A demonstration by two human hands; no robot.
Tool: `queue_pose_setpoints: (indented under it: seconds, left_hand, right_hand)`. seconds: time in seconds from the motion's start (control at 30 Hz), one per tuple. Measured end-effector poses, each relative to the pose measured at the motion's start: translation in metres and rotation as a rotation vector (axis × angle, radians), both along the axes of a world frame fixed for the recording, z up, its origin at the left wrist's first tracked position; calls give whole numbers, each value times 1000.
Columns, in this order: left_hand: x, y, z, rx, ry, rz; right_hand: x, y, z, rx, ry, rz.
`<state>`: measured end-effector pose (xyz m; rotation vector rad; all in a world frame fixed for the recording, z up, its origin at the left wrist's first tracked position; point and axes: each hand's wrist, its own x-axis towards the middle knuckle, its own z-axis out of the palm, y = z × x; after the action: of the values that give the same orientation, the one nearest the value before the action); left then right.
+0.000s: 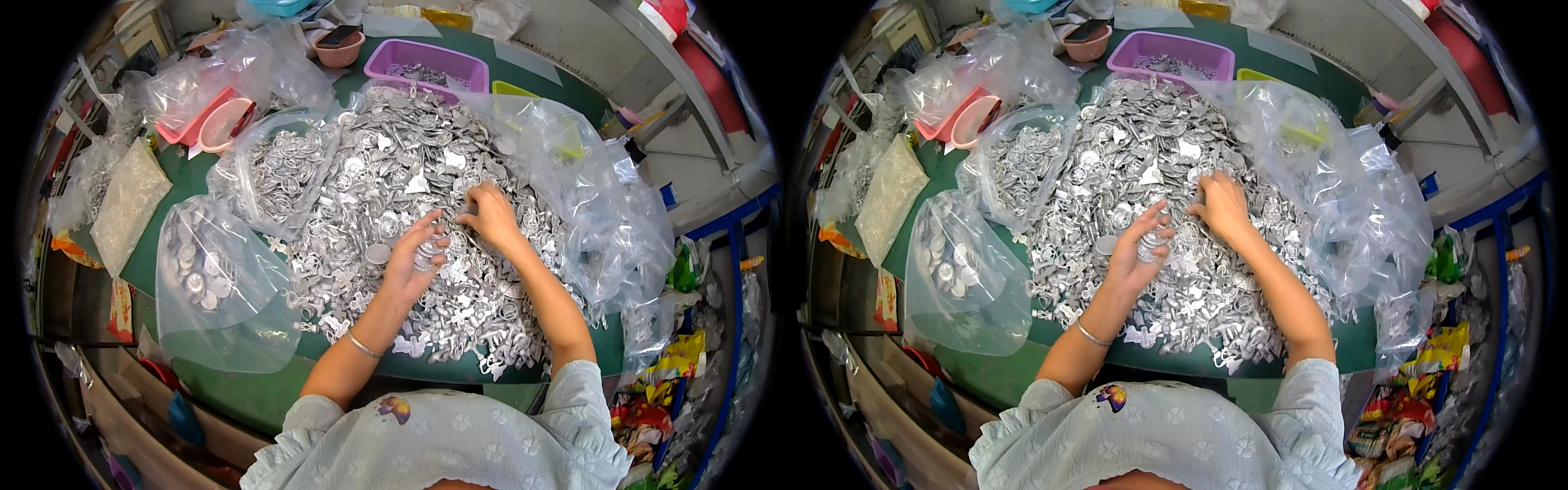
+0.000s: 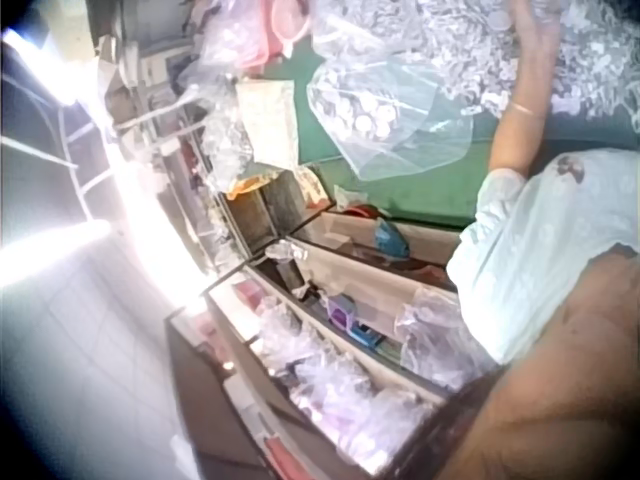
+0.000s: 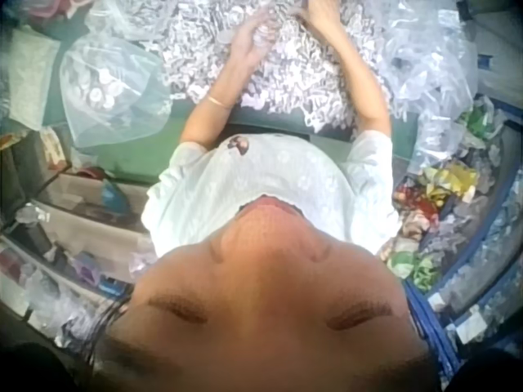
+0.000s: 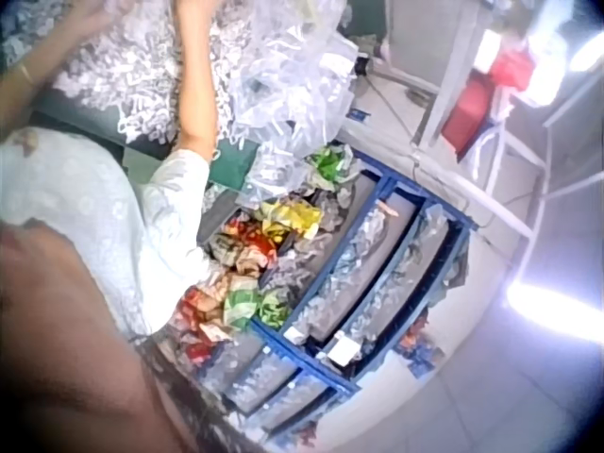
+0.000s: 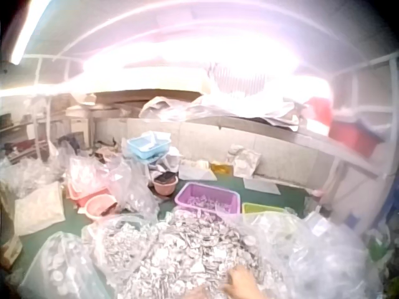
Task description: The person sorts silver-colored metal components from a large pile on a table, picking them up by hand and placing them into plastic bags.
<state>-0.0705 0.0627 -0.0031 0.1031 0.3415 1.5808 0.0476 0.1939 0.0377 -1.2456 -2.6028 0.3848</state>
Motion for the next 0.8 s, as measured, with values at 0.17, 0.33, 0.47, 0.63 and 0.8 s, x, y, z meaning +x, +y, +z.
queue_pose_setpoints:
  seconds: [0.17, 0.33, 0.47, 0.63, 0.8]
  left_hand:
    - [5, 0, 12, -205, 130, 27]
    - [-3, 0, -13, -122, 62, 64]
    - [-2, 1, 16, -73, -106, 50]
    - [-8, -2, -1, -44, -22, 80]
    - [-8, 4, 8, -112, -61, 167]
  right_hand:
    - [-3, -27, 26, 27, 294, 317]
    - [-26, 7, 17, 201, 281, 68]
    - [-40, 63, -29, 599, 79, -143]
    - [-49, 50, -19, 437, 229, -88]
    - [-35, 17, 10, -407, 674, 142]
